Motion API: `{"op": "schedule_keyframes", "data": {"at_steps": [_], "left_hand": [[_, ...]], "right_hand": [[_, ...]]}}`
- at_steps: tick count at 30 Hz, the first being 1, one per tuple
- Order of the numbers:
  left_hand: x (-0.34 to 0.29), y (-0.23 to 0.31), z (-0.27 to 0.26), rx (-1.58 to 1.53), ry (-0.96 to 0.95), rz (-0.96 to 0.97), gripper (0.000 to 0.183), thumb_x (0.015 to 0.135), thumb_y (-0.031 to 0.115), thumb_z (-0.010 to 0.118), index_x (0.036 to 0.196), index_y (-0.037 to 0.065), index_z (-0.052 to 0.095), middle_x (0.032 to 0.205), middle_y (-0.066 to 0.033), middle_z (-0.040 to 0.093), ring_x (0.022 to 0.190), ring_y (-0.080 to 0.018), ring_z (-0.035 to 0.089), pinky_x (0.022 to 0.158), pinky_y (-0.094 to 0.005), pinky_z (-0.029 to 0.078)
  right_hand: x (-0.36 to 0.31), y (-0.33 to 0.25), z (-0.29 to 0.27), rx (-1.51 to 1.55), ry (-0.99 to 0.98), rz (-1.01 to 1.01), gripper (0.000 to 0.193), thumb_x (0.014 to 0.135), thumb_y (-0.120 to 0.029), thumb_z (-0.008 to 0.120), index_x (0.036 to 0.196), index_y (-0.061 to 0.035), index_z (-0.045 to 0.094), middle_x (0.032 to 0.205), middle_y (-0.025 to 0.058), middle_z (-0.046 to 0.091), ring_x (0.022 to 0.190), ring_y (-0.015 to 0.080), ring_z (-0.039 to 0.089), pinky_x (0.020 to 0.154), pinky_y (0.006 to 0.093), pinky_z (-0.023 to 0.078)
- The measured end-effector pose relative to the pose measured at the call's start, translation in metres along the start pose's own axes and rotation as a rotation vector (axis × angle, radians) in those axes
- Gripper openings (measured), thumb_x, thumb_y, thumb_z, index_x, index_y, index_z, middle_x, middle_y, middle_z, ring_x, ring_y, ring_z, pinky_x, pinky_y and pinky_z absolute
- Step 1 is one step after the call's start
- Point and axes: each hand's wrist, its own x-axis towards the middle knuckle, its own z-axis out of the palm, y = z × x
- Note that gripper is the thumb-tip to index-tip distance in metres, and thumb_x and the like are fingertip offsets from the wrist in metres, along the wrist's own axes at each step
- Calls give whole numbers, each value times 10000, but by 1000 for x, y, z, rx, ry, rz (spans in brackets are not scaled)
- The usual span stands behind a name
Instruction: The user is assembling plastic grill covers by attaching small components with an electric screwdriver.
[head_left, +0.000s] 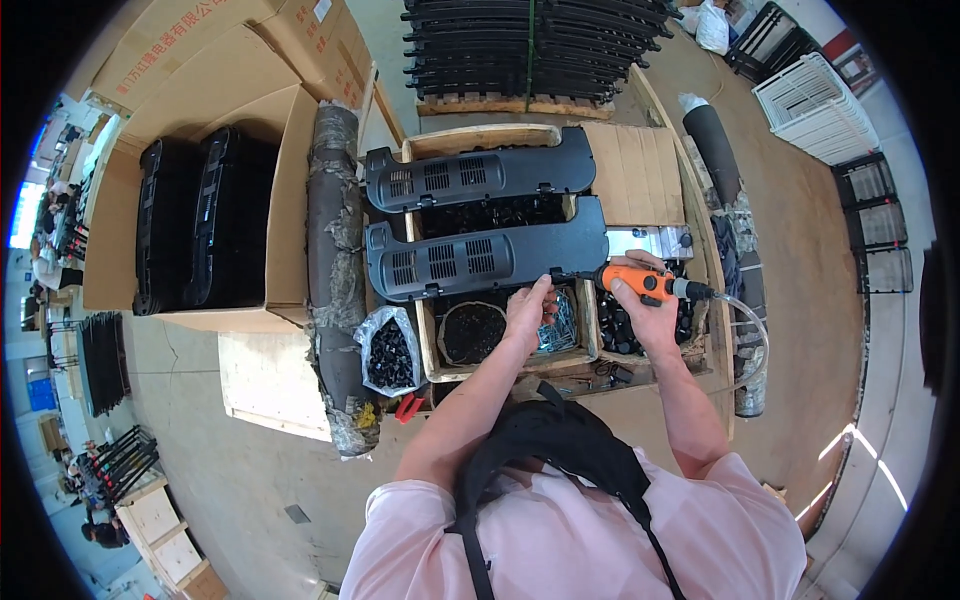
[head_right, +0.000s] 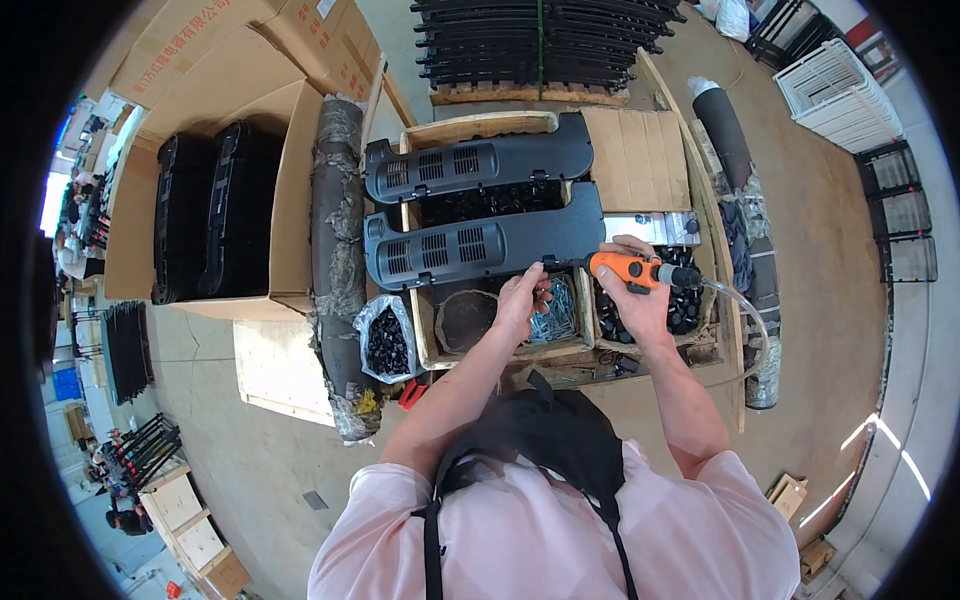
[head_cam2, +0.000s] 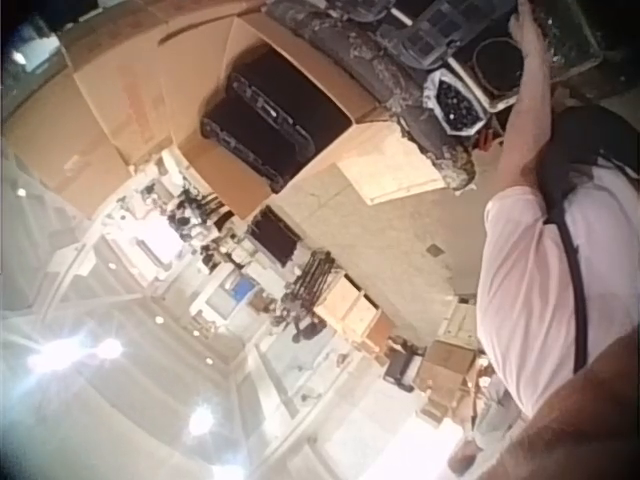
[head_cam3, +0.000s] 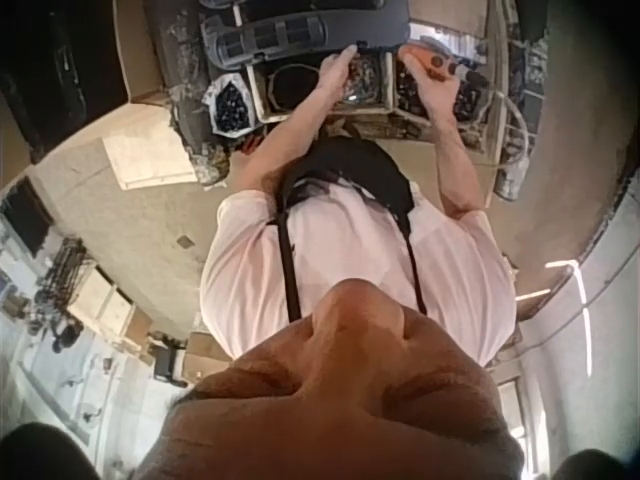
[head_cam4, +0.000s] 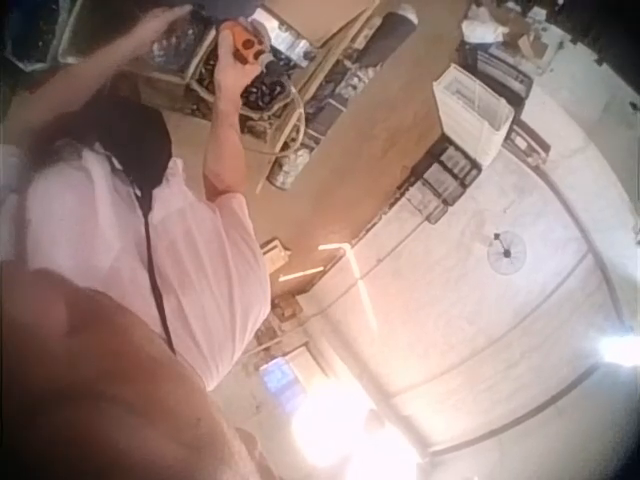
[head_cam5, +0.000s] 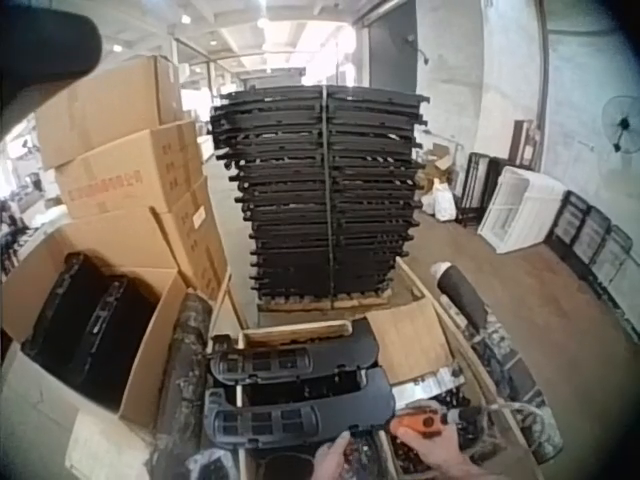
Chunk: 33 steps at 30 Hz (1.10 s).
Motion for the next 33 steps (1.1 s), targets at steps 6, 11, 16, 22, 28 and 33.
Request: {"op": "schedule_keyframes", "data": {"at_steps": [6, 11, 16, 22, 28, 33], "left_hand": [[8, -4, 2, -8, 52, 65, 321, 984, 359, 741, 1002, 49, 662, 886, -41, 680, 677, -108, 602, 537, -267, 460], [13, -5, 3, 38, 68, 98, 284, 978, 319, 743, 932, 45, 686, 851, -41, 681, 599, -91, 552, 487, -266, 412], [21, -10, -2, -62, 48, 132, 258, 962, 264, 758, 856, 33, 713, 808, -48, 689, 534, -80, 508, 462, -270, 372], [23, -12, 2, -66, 84, 112, 237, 954, 236, 759, 845, 30, 718, 790, -49, 696, 520, -73, 498, 450, -257, 355], [21, -12, 5, -73, 115, 102, 233, 945, 235, 764, 839, 34, 715, 786, -47, 696, 520, -78, 509, 447, -252, 361], [21, -13, 3, -85, 108, 117, 230, 944, 232, 765, 831, 38, 716, 771, -45, 694, 518, -79, 511, 445, -250, 365]], "right_hand": [[3, 0, 7, -38, -23, 39, 487, 879, 14, 754, 1327, 5, 564, 1254, 161, 695, 1147, 188, 670, 1024, 348, 540], [8, -5, 10, -94, -66, 49, 487, 889, -4, 750, 1340, -4, 565, 1275, 162, 691, 1169, 191, 668, 1038, 341, 533], [16, -20, 20, -256, -157, 64, 471, 899, -63, 759, 1333, -21, 582, 1268, 141, 704, 1160, 186, 676, 1040, 338, 529], [21, -14, 19, -312, -203, 19, 414, 892, -103, 769, 1271, -25, 621, 1215, 110, 730, 1132, 169, 684, 1002, 331, 537], [23, -12, 21, -340, -226, 24, 393, 889, -110, 775, 1253, -45, 639, 1198, 75, 723, 1101, 159, 680, 980, 321, 540], [21, -17, 23, -385, -286, 32, 389, 906, -29, 733, 1271, -31, 601, 1258, 119, 708, 1173, 181, 663, 1034, 334, 526]]}}
